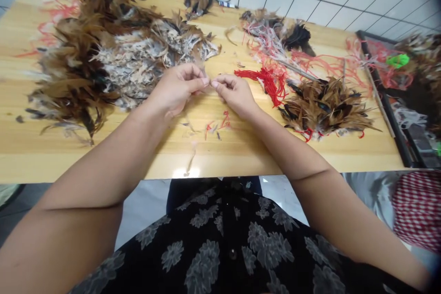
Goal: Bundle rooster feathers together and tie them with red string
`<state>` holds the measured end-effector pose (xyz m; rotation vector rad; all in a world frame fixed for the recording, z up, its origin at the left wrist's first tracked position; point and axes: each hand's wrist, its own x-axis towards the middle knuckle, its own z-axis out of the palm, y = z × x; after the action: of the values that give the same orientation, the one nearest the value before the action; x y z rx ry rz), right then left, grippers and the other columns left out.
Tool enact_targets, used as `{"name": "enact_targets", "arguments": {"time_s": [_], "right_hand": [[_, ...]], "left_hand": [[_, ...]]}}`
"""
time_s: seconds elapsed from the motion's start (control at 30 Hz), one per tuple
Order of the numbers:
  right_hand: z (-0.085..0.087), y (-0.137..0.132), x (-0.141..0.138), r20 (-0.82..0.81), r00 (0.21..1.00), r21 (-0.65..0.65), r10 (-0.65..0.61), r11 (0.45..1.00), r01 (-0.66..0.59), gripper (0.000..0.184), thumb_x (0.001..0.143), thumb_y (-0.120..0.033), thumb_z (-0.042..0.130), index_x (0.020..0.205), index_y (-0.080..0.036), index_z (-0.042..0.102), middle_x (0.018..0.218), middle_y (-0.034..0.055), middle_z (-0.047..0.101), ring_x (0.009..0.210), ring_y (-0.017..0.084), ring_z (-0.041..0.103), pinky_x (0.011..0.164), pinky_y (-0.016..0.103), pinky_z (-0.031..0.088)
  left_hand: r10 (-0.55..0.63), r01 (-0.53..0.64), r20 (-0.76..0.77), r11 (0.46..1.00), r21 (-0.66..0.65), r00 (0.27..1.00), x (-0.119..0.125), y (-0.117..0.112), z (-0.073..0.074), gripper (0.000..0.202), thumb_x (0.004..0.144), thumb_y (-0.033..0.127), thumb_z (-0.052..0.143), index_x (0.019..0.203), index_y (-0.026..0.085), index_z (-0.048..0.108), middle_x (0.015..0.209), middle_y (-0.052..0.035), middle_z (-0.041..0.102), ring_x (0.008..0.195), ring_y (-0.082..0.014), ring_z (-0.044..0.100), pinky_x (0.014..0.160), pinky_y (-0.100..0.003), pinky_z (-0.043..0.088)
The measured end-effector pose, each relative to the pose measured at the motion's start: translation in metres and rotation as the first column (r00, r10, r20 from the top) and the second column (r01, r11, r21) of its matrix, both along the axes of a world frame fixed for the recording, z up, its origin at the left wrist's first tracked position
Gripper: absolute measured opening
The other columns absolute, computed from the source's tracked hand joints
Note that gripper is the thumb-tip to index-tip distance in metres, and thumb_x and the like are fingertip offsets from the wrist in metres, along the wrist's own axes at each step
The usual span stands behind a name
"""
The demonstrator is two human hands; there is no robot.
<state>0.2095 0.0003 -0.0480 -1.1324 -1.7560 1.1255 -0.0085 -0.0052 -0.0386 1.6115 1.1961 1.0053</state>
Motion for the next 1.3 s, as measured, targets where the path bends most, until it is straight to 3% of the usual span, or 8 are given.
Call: {"name": "enact_targets", "arguments": {"time_s": [0.13,0.27,0.5,0.63,0.73,0.83,1.0,1.3], "right_hand": [[0.0,0.002,-0.001,-0.135,0.99,-0.128,0.05,0.99,-0.067,0.065,0.096,-0.083,0.089,0.092,-0.02,0.076,0.076,-0.0045,0.058,0.071,0.01,0.045,0.07,0.026,0.042],[-0.001,0.002,-0.002,-0.186,0.98,-0.138,0.072,0.985,-0.099,0.065,0.095,-0.079,0.094,0.086,-0.021,0.068,0.077,-0.0038,0.056,0.075,0.011,0.046,0.073,0.026,0.045],[-0.001,-0.006,-0.011,-0.119,0.992,-0.109,0.038,0.993,-0.052,0.049,0.118,-0.045,0.075,0.082,-0.023,0.052,0.084,-0.0023,0.053,0.087,0.014,0.051,0.086,0.025,0.049],[0.0,-0.007,-0.013,-0.127,0.992,-0.143,-0.006,0.99,-0.012,0.043,0.122,-0.03,0.067,0.083,-0.023,0.05,0.082,-0.0037,0.048,0.082,0.013,0.045,0.081,0.022,0.046],[0.003,-0.005,-0.011,-0.161,0.985,-0.199,-0.057,0.98,0.024,0.042,0.122,-0.027,0.067,0.084,-0.024,0.05,0.078,-0.0056,0.044,0.075,0.011,0.04,0.076,0.021,0.043],[0.005,-0.004,-0.011,-0.214,0.973,-0.226,-0.082,0.974,0.032,0.041,0.12,-0.03,0.073,0.085,-0.024,0.052,0.076,-0.0065,0.044,0.073,0.011,0.04,0.075,0.022,0.043],[0.001,-0.005,-0.013,-0.248,0.968,-0.17,-0.028,0.985,-0.015,0.049,0.108,-0.048,0.091,0.085,-0.023,0.056,0.082,-0.0043,0.054,0.081,0.012,0.05,0.079,0.024,0.048],[-0.005,0.001,-0.009,-0.22,0.973,-0.165,-0.062,0.986,0.026,0.052,0.099,-0.056,0.1,0.092,-0.024,0.06,0.079,-0.0063,0.053,0.077,0.011,0.05,0.074,0.024,0.047]], "left_hand": [[-0.009,0.019,0.237,0.999,-0.04,0.971,0.004,0.002,-0.005,0.039,0.091,0.035,0.105,0.087,0.026,0.067,0.093,-0.0021,0.079,0.089,-0.0243,0.079,0.072,-0.036,0.064],[0.036,0.013,0.43,0.994,-0.111,0.902,0.01,0.001,-0.008,0.044,0.078,0.019,0.114,0.08,0.025,0.071,0.085,0.0002,0.077,0.082,-0.0221,0.076,0.065,-0.031,0.058],[0.062,0.007,0.471,0.99,-0.142,0.88,0.014,0.001,-0.006,0.035,0.087,0.024,0.109,0.082,0.026,0.075,0.081,0.001,0.072,0.076,-0.0194,0.064,0.072,-0.035,0.049],[0.196,-0.154,0.427,0.979,-0.13,0.883,0.011,0.01,-0.001,0.048,0.097,0.03,0.11,0.082,0.025,0.064,0.072,0.0043,0.06,0.073,-0.0174,0.054,0.076,-0.035,0.046],[0.243,-0.221,0.411,0.97,-0.101,0.879,0.01,0.012,0.0,0.043,0.102,0.032,0.107,0.087,0.024,0.067,0.077,0.0037,0.066,0.075,-0.017,0.056,0.076,-0.035,0.047],[0.182,-0.153,0.417,0.983,-0.102,0.89,0.015,0.006,-0.004,0.034,0.099,0.036,0.109,0.093,0.026,0.077,0.083,0.0006,0.072,0.082,-0.0214,0.066,0.078,-0.037,0.052],[0.067,-0.041,0.436,0.997,-0.071,0.898,0.022,-0.001,-0.015,0.05,0.086,0.046,0.118,0.085,0.026,0.072,0.089,-0.0022,0.077,0.094,-0.0276,0.078,0.077,-0.038,0.061],[0.153,-0.096,0.433,0.984,-0.151,0.888,0.011,-0.001,-0.001,0.044,0.09,0.035,0.112,0.082,0.028,0.069,0.086,0.001,0.075,0.09,-0.0223,0.073,0.082,-0.037,0.058]]}}
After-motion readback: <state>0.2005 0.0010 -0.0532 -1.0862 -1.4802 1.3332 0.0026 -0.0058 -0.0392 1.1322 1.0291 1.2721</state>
